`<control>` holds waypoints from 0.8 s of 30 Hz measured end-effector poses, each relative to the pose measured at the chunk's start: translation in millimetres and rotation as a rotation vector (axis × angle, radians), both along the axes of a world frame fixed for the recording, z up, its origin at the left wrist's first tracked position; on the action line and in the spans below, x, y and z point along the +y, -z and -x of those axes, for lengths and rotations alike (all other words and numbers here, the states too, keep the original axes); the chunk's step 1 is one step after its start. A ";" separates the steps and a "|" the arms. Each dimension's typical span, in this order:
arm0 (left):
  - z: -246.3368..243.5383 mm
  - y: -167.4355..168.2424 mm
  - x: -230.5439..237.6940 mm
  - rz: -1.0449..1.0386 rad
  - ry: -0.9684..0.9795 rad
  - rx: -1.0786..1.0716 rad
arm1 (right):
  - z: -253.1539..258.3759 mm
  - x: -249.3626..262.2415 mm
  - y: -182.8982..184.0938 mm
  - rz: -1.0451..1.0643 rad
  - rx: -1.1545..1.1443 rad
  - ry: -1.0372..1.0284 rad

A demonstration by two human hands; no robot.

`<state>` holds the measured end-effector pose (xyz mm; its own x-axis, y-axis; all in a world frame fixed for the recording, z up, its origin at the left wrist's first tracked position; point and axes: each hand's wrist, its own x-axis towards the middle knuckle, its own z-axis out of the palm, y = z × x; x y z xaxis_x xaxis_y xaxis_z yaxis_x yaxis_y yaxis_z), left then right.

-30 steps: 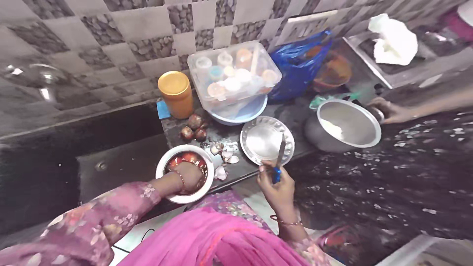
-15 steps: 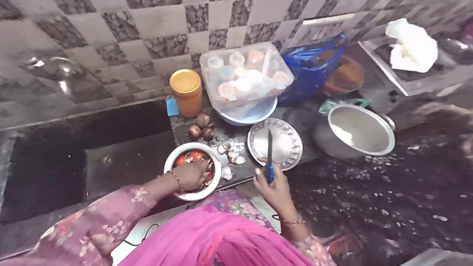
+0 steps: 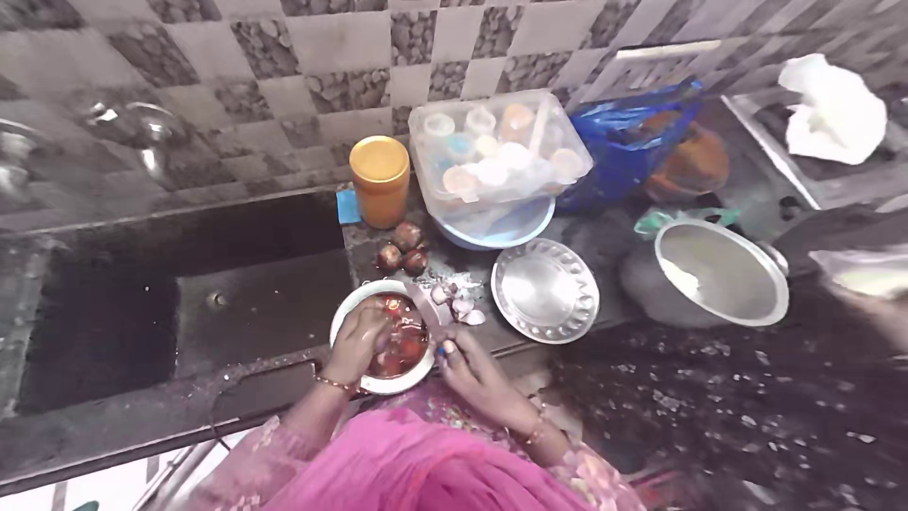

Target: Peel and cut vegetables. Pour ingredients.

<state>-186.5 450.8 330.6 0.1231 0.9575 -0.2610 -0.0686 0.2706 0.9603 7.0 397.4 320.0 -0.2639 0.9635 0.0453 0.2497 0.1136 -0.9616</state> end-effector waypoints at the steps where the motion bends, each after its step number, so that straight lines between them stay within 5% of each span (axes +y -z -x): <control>1: -4.0 -0.7 -4.1 0.038 -0.069 -0.071 | 7.0 1.8 -1.6 0.034 -0.008 0.018; 7: -23.3 -5.0 -9.6 0.257 -0.363 -0.229 | 33.7 14.8 -0.4 0.100 -0.110 0.082; 21: -26.3 -6.4 -17.9 0.389 -0.224 -0.219 | 37.8 15.3 6.3 -0.174 -0.391 0.100; 24: -19.7 -5.2 -16.9 0.415 -0.147 -0.380 | 34.9 16.4 3.6 -0.175 -0.375 0.076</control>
<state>-166.9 433.9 335.8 0.1547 0.7985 -0.5818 -0.4532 0.5806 0.6764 -27.9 413.9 316.4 -0.2214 0.9672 0.1245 0.5932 0.2349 -0.7700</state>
